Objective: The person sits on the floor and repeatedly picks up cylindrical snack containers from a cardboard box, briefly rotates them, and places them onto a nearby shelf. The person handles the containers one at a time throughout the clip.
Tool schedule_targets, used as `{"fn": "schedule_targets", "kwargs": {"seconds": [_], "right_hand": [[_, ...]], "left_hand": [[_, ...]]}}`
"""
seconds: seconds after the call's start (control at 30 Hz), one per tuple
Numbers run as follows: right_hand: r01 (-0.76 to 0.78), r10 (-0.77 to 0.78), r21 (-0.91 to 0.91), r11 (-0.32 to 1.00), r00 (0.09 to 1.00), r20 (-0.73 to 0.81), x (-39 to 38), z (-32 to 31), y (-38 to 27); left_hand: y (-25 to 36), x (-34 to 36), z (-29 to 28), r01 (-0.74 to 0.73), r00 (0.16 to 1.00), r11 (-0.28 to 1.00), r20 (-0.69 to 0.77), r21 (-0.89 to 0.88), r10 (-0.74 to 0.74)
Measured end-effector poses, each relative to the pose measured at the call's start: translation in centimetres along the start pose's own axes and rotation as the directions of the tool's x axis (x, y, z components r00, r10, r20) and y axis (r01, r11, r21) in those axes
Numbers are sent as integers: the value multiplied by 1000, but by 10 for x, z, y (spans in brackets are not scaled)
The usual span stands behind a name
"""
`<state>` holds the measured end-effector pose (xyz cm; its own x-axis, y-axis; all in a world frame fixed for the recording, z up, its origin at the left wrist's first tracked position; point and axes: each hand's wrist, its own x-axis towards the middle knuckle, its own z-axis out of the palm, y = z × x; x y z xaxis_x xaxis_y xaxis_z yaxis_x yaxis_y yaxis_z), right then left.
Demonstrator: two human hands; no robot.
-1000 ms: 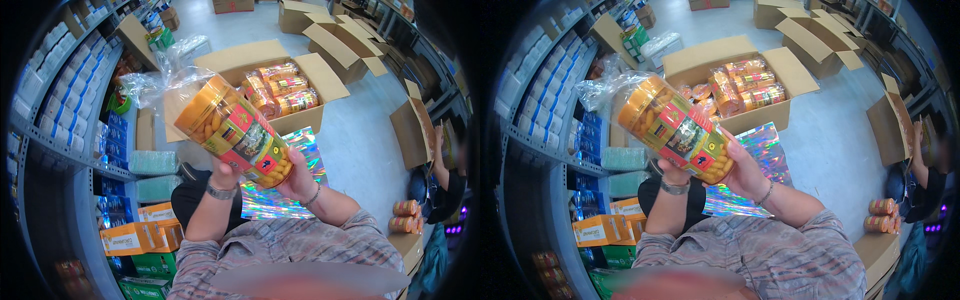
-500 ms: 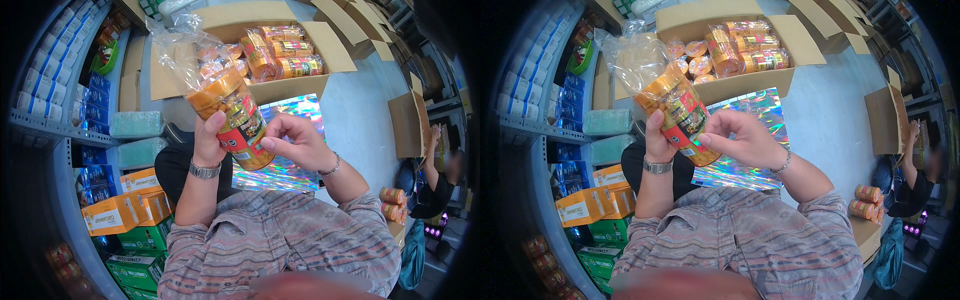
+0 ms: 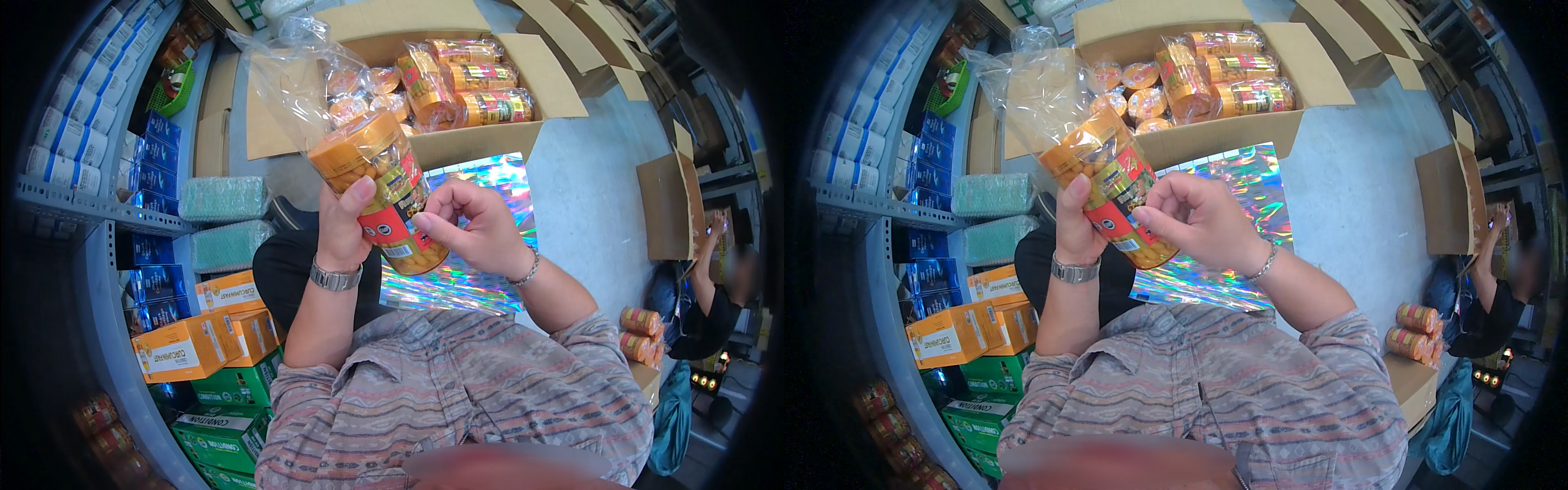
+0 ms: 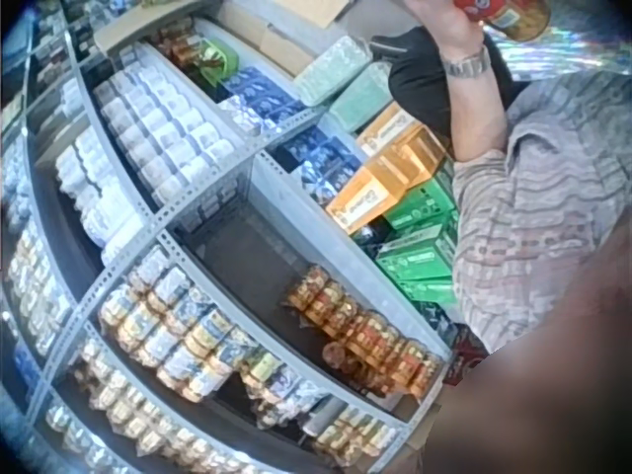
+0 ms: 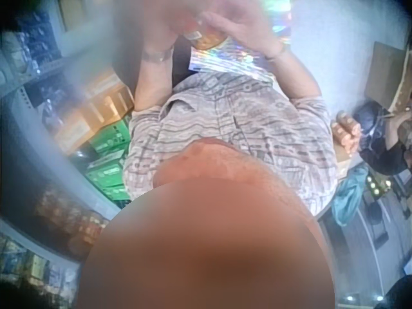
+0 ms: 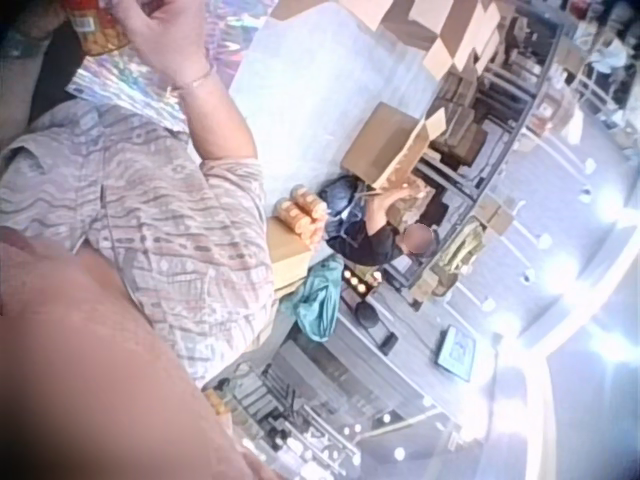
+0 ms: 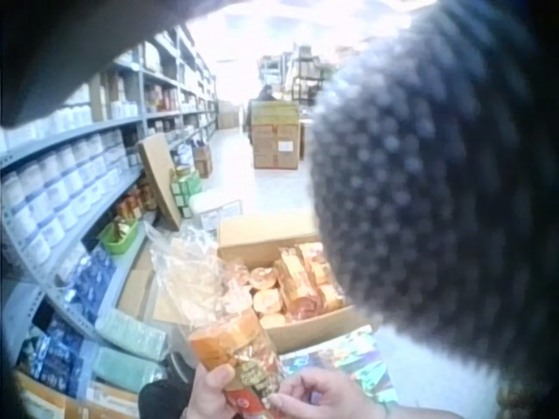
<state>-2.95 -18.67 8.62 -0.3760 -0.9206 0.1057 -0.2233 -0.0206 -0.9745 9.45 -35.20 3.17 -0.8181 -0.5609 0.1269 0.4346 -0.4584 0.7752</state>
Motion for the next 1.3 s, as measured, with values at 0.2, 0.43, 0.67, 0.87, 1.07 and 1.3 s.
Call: {"fn": "schedule_targets", "kwargs": {"seconds": [0.2, 0.43, 0.67, 0.87, 1.07, 1.3], "right_hand": [[21, -27, -144, 989, 999, -39, 2, -22, 17], [-455, 323, 509, 731, 887, 329, -26, -20, 31], [-369, 69, 849, 378, 926, 372, -37, 8, 36], [-304, 136, 853, 424, 953, 272, -34, 8, 34], [-374, 89, 911, 171, 927, 364, -35, 20, 43], [-375, 23, 604, 703, 861, 508, -17, 30, 16]], "left_hand": [[4, -4, 5, 41, 999, 992, 5, -122, -41], [15, -14, 3, -5, 998, 955, 64, -296, 25], [1, -14, 24, -140, 961, 963, 267, 230, 76], [-9, -31, 23, -205, 937, 411, 299, 888, -179], [31, -51, 25, -227, 955, 849, 281, 478, 97], [113, -53, 33, -328, 900, 254, 220, 910, 375]]}}
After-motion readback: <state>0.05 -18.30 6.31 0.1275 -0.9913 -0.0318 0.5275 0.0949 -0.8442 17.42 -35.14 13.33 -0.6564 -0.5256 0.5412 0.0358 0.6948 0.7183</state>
